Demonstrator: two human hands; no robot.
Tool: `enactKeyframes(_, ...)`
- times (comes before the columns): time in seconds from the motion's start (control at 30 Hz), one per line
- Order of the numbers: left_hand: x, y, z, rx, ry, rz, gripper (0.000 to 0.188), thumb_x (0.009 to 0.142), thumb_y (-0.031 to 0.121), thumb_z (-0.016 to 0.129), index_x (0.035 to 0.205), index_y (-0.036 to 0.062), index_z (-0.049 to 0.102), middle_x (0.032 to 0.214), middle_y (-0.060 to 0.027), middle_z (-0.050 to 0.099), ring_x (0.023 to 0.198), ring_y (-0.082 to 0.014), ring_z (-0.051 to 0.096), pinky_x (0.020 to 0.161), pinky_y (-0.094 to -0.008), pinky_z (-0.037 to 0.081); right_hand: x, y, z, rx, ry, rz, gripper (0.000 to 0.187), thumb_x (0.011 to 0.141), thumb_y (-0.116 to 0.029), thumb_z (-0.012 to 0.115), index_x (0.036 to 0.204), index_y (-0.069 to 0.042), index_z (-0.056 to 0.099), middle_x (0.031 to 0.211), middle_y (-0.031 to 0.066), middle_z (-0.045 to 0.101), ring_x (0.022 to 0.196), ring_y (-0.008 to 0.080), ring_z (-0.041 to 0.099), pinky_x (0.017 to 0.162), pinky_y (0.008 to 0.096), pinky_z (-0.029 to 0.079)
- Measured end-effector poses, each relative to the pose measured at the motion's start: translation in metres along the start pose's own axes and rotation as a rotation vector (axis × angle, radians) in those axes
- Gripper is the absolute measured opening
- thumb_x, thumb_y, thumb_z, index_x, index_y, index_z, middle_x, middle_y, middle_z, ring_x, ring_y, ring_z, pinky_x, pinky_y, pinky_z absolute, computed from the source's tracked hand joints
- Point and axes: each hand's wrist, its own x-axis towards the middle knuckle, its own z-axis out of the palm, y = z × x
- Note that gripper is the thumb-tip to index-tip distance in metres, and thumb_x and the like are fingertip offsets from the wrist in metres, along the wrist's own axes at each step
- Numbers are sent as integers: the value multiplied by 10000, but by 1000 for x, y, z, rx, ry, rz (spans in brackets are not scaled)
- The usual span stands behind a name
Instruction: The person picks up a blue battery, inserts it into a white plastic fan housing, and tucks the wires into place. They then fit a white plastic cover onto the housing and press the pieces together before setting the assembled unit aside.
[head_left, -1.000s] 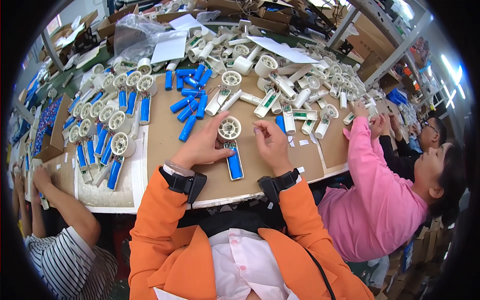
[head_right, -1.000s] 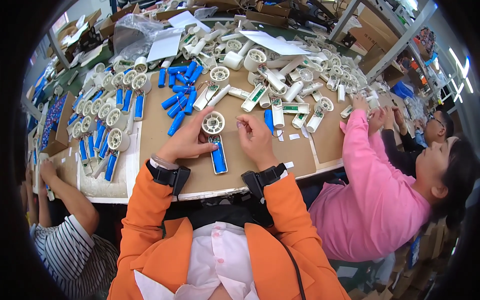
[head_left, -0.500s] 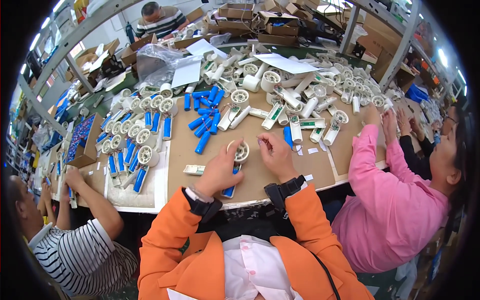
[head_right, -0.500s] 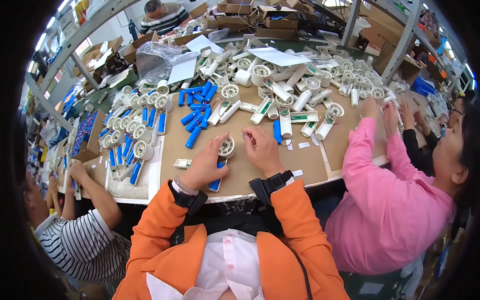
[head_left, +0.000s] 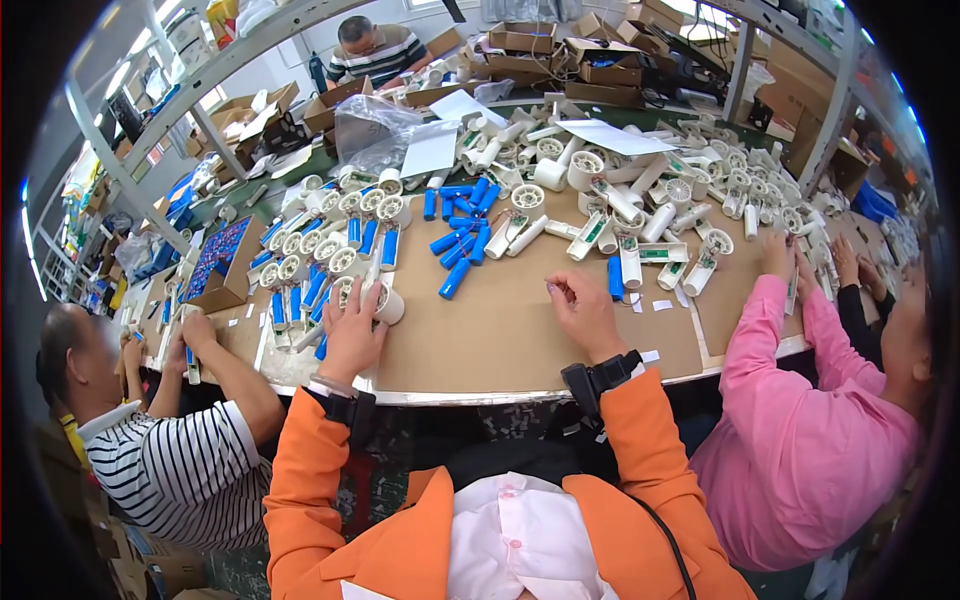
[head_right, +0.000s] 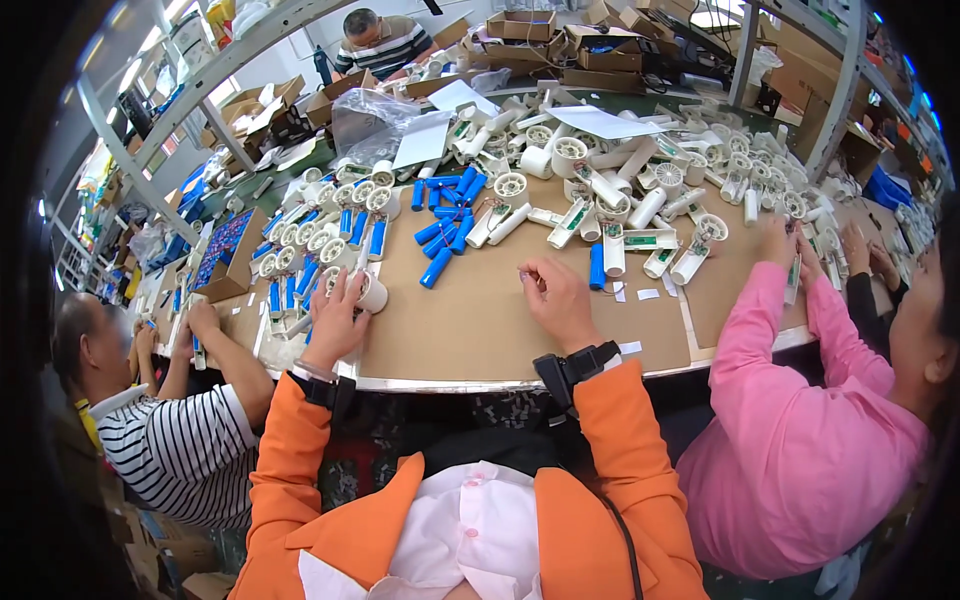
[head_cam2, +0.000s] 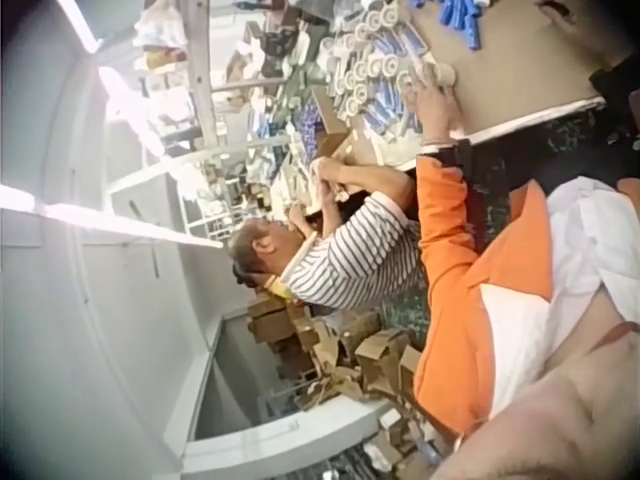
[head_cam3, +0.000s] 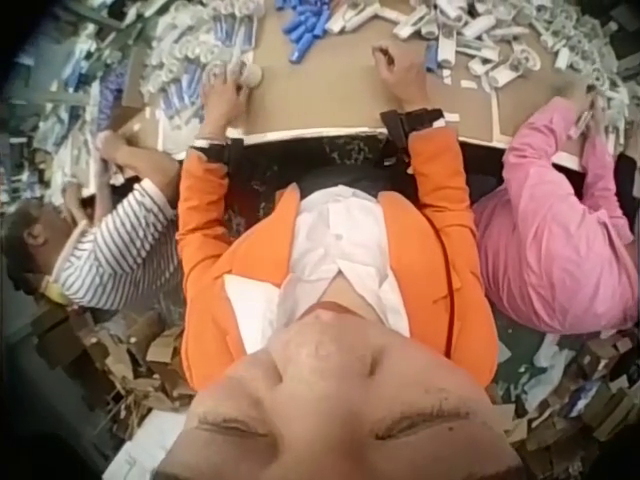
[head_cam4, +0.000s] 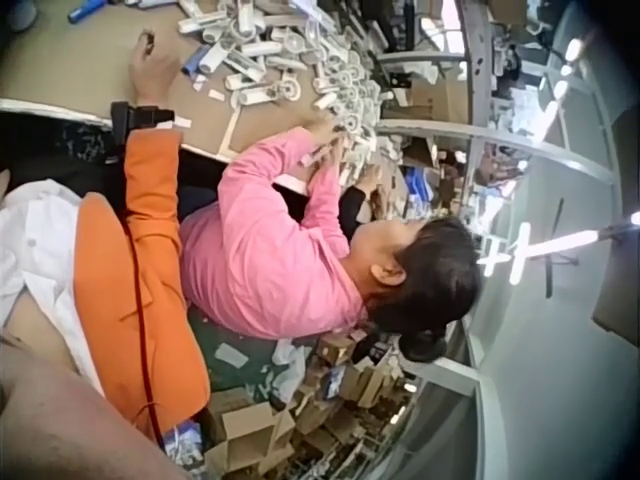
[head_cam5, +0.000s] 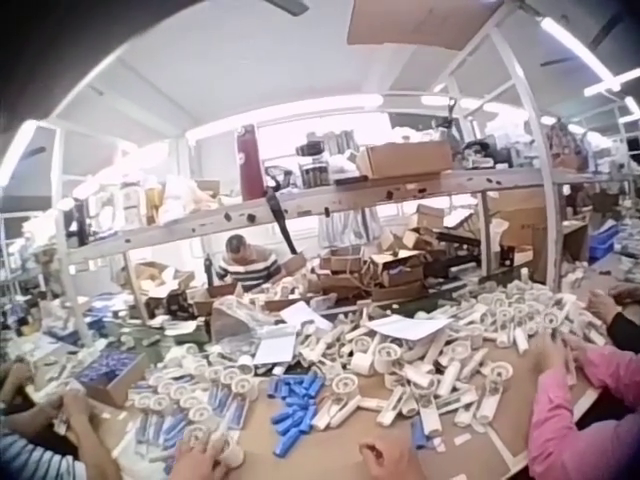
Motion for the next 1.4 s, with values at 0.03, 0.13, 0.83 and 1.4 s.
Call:
enactKeyframes(0.03,2,-7,2,-15,-47,-32,750,803,266,696,1486,246,387,1533,-175,338,1416,-437,257,1144,-555,202,0,0,1,5,-10,14,100,882,-80,660,973,-40,668,818,83,660,656,171,618,615,282,496)
enactKeyframes(0.13,10,-16,0,-52,-142,-86,721,833,318,694,1486,279,391,1585,-159,264,1456,-456,149,1152,-592,149,-2,1,2,9,-10,31,99,883,-80,659,972,-38,669,819,84,662,659,168,622,611,278,496)
enactKeyframes(0.83,34,-43,8,131,-146,-335,396,904,368,624,1184,89,639,1593,-153,234,1461,-432,161,1085,-678,233,-3,-4,0,-46,-29,62,50,848,-80,650,890,-52,651,783,66,643,653,216,621,598,324,499)
enactKeyframes(1.4,29,-35,-10,243,-5,-336,419,778,367,732,1044,44,717,1474,-202,409,1395,-416,307,1043,-629,323,-4,3,-1,-56,-27,42,51,858,-66,656,897,-34,663,793,68,651,616,179,618,559,292,494)
